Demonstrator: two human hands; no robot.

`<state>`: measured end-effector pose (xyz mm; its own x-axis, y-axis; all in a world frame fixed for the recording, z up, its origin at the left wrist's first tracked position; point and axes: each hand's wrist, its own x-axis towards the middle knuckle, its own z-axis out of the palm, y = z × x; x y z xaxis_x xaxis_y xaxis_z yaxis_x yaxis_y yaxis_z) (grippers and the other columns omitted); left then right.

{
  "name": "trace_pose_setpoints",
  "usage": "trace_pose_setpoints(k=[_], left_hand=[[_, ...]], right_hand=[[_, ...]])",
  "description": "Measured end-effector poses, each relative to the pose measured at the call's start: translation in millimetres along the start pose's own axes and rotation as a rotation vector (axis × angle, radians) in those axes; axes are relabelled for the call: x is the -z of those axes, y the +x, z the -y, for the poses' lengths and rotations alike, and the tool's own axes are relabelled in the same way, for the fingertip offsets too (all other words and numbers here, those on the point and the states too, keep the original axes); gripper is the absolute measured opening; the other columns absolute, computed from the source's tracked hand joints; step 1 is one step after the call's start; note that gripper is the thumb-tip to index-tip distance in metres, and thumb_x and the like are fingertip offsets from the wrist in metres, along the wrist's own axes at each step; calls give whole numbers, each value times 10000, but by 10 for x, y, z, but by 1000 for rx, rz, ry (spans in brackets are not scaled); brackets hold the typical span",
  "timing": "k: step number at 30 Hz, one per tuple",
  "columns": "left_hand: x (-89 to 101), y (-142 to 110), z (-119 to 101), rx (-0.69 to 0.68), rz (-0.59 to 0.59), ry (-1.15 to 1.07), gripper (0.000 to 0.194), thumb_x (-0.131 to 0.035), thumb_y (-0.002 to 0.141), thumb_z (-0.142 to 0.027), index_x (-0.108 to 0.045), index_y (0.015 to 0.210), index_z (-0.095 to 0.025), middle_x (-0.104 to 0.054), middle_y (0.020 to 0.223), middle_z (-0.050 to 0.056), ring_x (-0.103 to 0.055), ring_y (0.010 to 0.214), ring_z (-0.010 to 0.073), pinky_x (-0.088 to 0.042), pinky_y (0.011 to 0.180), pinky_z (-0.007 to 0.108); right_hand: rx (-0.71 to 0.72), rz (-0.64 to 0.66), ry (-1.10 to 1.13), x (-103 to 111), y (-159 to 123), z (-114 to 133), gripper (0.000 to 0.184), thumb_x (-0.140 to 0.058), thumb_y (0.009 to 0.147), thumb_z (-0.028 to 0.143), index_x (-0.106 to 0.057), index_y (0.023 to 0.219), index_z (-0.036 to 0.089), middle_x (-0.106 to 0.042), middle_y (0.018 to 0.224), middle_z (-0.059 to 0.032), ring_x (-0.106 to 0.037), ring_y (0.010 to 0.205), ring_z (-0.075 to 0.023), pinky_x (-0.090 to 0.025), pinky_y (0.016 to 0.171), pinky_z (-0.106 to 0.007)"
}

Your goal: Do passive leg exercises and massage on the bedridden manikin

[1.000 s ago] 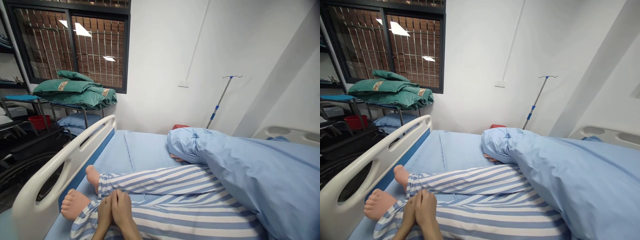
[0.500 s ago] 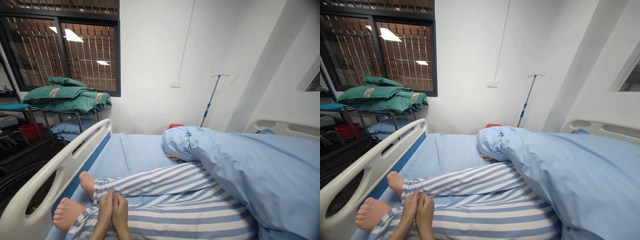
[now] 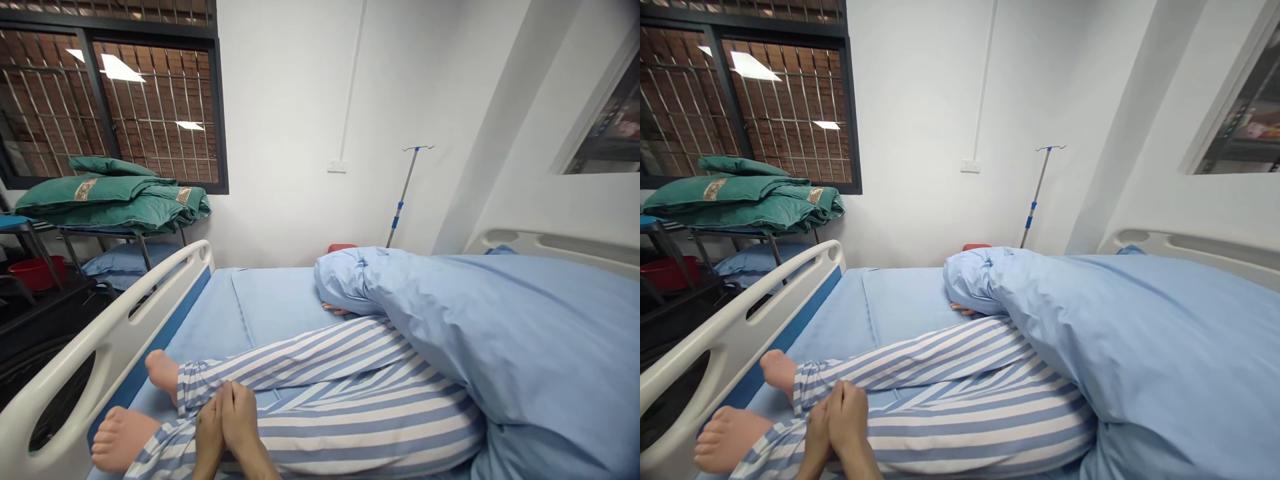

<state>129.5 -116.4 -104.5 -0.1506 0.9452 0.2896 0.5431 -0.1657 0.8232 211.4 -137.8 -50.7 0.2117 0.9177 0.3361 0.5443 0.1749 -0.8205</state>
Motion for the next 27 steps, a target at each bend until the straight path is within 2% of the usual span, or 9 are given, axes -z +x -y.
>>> trace_pose_setpoints(k=[3, 9, 12, 15, 18, 20, 22, 24, 27], left_hand=[[-26, -27, 42, -19, 11, 88, 398, -336, 780, -413, -667, 782, -193, -714, 801, 84, -651, 751, 220, -501, 693, 320], [-47, -5, 87, -72, -21, 198, 400, -406, 654, -449, -661, 762, -160, -699, 860, 158, -640, 816, 290, -481, 754, 389], [-21, 17, -81, -19, 6, 84, 378, -412, 653, -487, -628, 675, -178, -698, 825, 132, -633, 799, 267, -477, 761, 366], [-10, 4, -386, 132, 30, -117, 384, -399, 709, -515, -548, 571, -189, -644, 609, 60, -587, 632, 203, -473, 637, 306], [-54, -39, -641, 294, -84, -230, 387, -413, 723, -514, -435, 493, -203, -514, 451, 0, -495, 505, 160, -417, 506, 271], [-101, -71, -702, 360, -139, -244, 380, -402, 731, -502, -418, 491, -207, -497, 436, -3, -488, 491, 161, -402, 486, 270], [-139, -101, -676, 323, -99, -201, 359, -406, 728, -489, -476, 530, -198, -577, 512, 25, -542, 558, 188, -426, 538, 284], [-157, -119, -609, 225, -23, -115, 344, -420, 714, -489, -548, 592, -194, -654, 633, 54, -589, 663, 219, -446, 617, 303], [-162, -122, -528, 136, 13, -16, 360, -396, 705, -498, -587, 624, -204, -687, 697, 71, -611, 725, 241, -454, 668, 319]], right_hand=[[59, 31, -69, 98, -67, -15, 432, -295, 916, 291, -598, 627, 186, -654, 625, -48, -565, 560, -149, -234, 504, -267], [-33, -35, -173, -13, -184, -182, 439, -285, 921, 304, -611, 652, 187, -662, 630, -69, -595, 580, -175, -218, 507, -281], [-30, -43, -109, -32, -157, -218, 434, -296, 915, 301, -616, 647, 185, -668, 643, -73, -599, 593, -176, -239, 513, -274], [-67, -77, -1, -18, -111, -253, 436, -298, 910, 303, -602, 623, 179, -656, 626, -70, -582, 580, -170, -256, 514, -266], [-103, -78, 151, 10, -63, -290, 461, -280, 910, 320, -552, 566, 177, -614, 565, -48, -535, 530, -149, -266, 498, -253], [-125, -86, 236, 33, -37, -308, 455, -286, 904, 327, -513, 539, 178, -580, 535, -31, -504, 515, -138, -275, 494, -243], [-154, -96, 302, 52, -21, -316, 429, -307, 893, 327, -486, 533, 179, -555, 524, -18, -483, 513, -132, -287, 493, -234], [-181, -96, 350, 57, -16, -317, 403, -327, 884, 326, -474, 539, 180, -547, 527, -12, -474, 516, -130, -298, 490, -229], [-198, -82, 359, 44, -22, -307, 386, -334, 881, 320, -487, 555, 180, -565, 546, -19, -488, 526, -132, -314, 492, -226]])
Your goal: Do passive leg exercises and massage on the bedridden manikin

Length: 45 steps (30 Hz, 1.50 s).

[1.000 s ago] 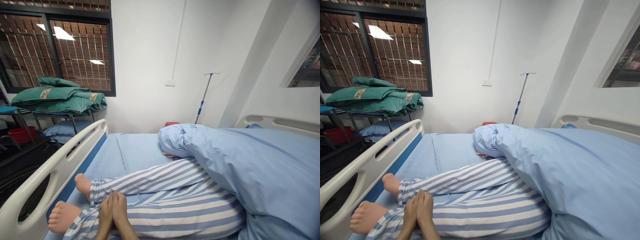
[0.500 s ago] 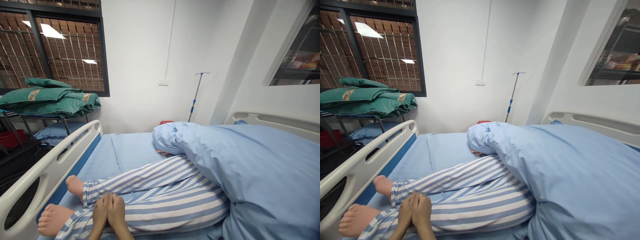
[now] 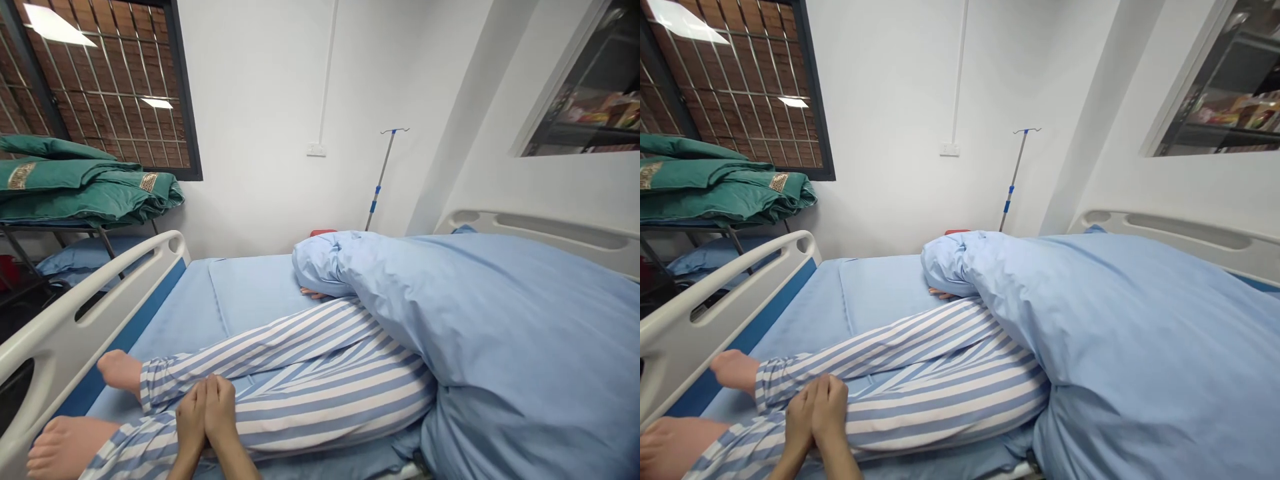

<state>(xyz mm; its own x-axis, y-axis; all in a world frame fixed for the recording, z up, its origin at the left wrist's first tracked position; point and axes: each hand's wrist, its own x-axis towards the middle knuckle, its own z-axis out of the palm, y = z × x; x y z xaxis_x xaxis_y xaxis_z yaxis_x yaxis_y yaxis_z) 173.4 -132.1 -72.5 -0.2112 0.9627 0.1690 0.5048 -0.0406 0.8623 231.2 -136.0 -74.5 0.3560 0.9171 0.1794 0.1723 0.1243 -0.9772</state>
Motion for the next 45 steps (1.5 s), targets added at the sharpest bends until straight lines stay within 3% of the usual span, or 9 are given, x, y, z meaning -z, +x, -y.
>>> trace_pose_setpoints(k=[6, 12, 18, 25, 32, 35, 40, 45], left_hand=[[-10, 3, -18, 44, -26, 38, 382, -387, 687, -517, -602, 663, -202, -707, 753, 66, -622, 740, 233, -475, 659, 307], [-46, -33, -20, -24, -3, 141, 376, -388, 691, -524, -533, 560, -202, -622, 550, 26, -561, 582, 189, -451, 565, 277], [-92, -32, 4, -35, -55, 138, 361, -415, 689, -515, -586, 632, -201, -686, 695, 57, -612, 696, 213, -482, 691, 317], [-186, -48, -155, -25, -7, -63, 395, -425, 726, -525, -539, 542, -194, -622, 556, 41, -596, 630, 200, -494, 641, 304], [-289, -157, -63, -82, -5, -20, 412, -407, 729, -511, -659, 767, -187, -710, 826, 98, -644, 772, 231, -498, 715, 329], [-292, -156, -21, -120, -6, -7, 412, -381, 742, -485, -664, 764, -187, -710, 855, 115, -648, 781, 231, -499, 724, 335], [-298, -164, -1, -146, 7, 5, 369, -386, 740, -447, -660, 725, -202, -710, 791, 95, -646, 760, 228, -502, 712, 329], [-339, -194, 98, -119, -50, 22, 338, -428, 715, -464, -654, 722, -213, -709, 838, 102, -639, 840, 243, -494, 756, 336]], right_hand=[[24, 25, -274, 140, -34, 108, 407, -292, 898, 292, -588, 641, 184, -654, 643, -63, -585, 590, -176, -331, 511, -250], [138, 156, -562, 450, -32, 210, 414, -287, 907, 342, -636, 740, 195, -684, 692, -82, -629, 625, -219, -361, 538, -276], [162, 129, -425, 464, -33, 87, 439, -283, 919, 349, -631, 704, 191, -669, 643, -87, -614, 587, -205, -299, 505, -268], [177, 62, -194, 486, -33, 38, 450, -270, 927, 335, -606, 666, 188, -656, 633, -75, -593, 585, -181, -276, 524, -276], [79, 37, -31, 419, 3, -50, 366, -354, 895, 353, -510, 605, 191, -590, 573, -29, -507, 530, -146, -310, 513, -242], [79, 31, -66, 412, 21, -21, 388, -337, 896, 352, -505, 586, 189, -586, 558, -31, -502, 520, -144, -300, 505, -244], [171, 45, -316, 542, -3, 109, 392, -323, 904, 329, -564, 624, 194, -625, 598, -52, -543, 552, -161, -258, 514, -267], [211, 58, -360, 620, -75, 22, 415, -302, 920, 339, -574, 644, 193, -627, 593, -52, -550, 542, -153, -244, 516, -270]])
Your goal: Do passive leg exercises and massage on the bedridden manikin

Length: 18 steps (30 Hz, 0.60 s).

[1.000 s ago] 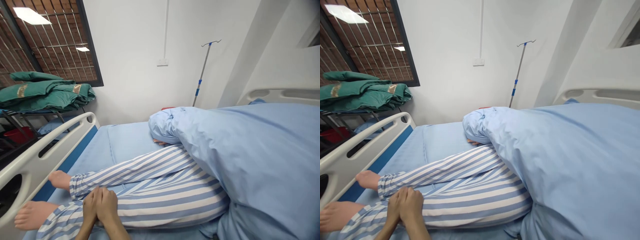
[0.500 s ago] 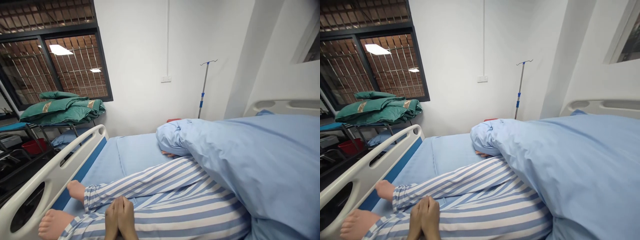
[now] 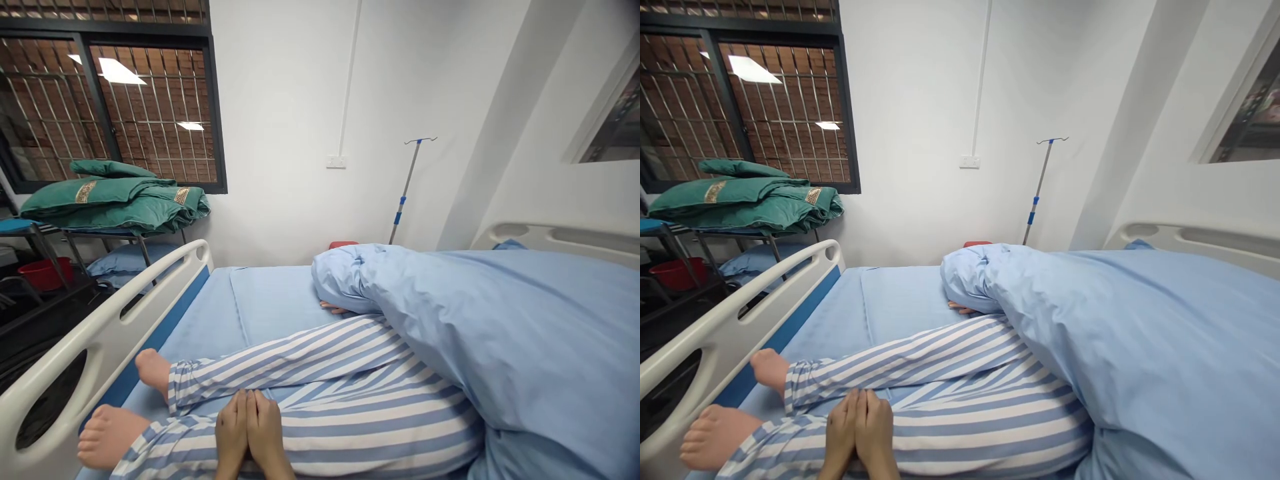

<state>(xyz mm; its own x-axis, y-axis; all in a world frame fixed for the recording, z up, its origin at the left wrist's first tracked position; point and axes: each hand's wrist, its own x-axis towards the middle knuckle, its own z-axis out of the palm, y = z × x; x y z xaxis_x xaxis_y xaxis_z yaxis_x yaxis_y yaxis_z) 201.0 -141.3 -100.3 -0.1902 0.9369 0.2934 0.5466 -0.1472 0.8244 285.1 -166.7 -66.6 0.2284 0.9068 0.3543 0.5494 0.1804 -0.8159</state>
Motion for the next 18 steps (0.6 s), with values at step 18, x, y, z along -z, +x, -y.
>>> trace_pose_setpoints(k=[18], left_hand=[[-155, -28, -348, 87, 79, -200, 446, -381, 768, -542, -631, 726, -176, -686, 755, 100, -620, 732, 220, -468, 727, 326]], right_hand=[[-106, -104, 361, 18, 67, -67, 436, -348, 883, 444, -505, 569, 185, -555, 539, -22, -478, 509, -136, -338, 500, -238]])
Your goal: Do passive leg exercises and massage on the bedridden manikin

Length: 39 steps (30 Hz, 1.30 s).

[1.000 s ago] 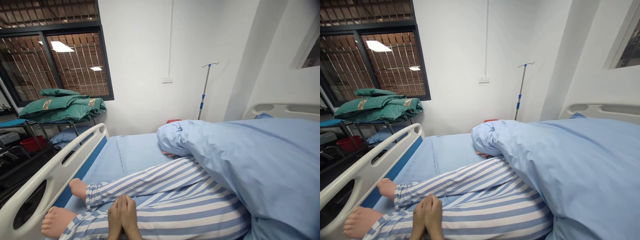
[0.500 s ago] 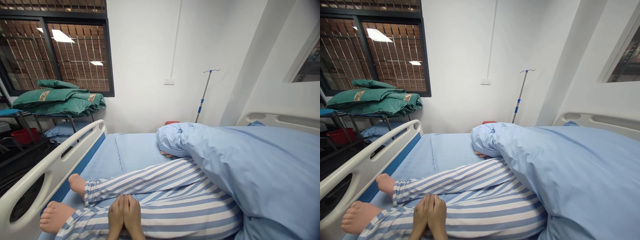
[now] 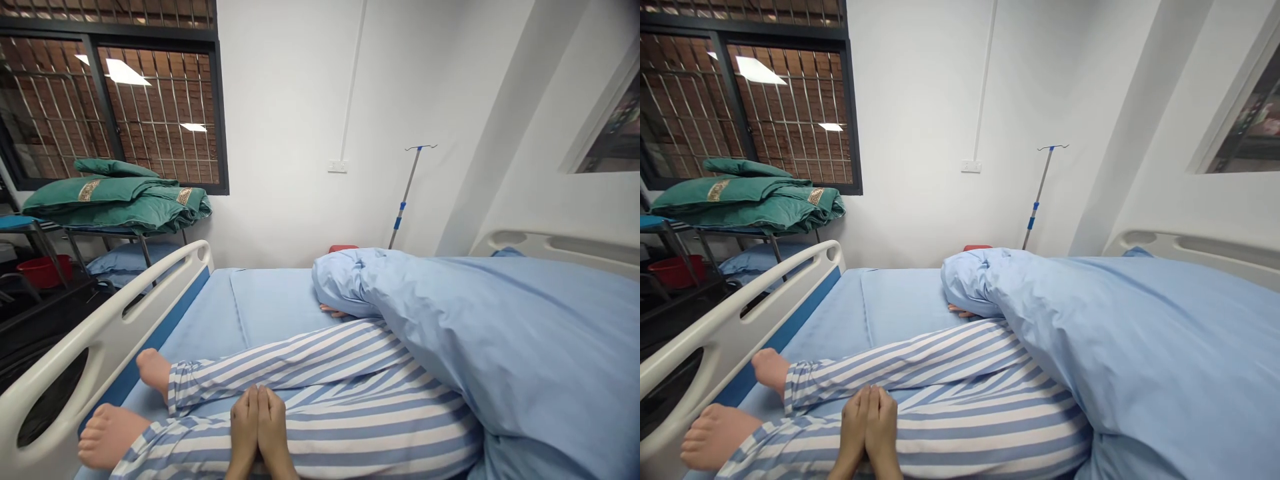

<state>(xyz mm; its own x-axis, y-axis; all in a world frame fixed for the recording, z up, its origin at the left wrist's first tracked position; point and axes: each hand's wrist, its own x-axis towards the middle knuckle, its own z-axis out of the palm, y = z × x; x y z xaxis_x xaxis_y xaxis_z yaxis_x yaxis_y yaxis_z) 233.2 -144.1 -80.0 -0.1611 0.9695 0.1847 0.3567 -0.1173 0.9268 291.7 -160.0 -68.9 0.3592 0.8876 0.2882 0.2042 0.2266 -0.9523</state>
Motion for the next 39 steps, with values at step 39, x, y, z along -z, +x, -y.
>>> trace_pose_setpoints(k=[39], left_hand=[[-421, -205, -225, -66, 125, 172, 430, -319, 814, -469, -657, 782, -205, -706, 824, 92, -627, 774, 229, -437, 713, 316]], right_hand=[[40, 29, -385, 736, 85, -73, 382, -310, 905, 342, -518, 622, 191, -590, 577, -39, -519, 551, -148, -243, 528, -261]])
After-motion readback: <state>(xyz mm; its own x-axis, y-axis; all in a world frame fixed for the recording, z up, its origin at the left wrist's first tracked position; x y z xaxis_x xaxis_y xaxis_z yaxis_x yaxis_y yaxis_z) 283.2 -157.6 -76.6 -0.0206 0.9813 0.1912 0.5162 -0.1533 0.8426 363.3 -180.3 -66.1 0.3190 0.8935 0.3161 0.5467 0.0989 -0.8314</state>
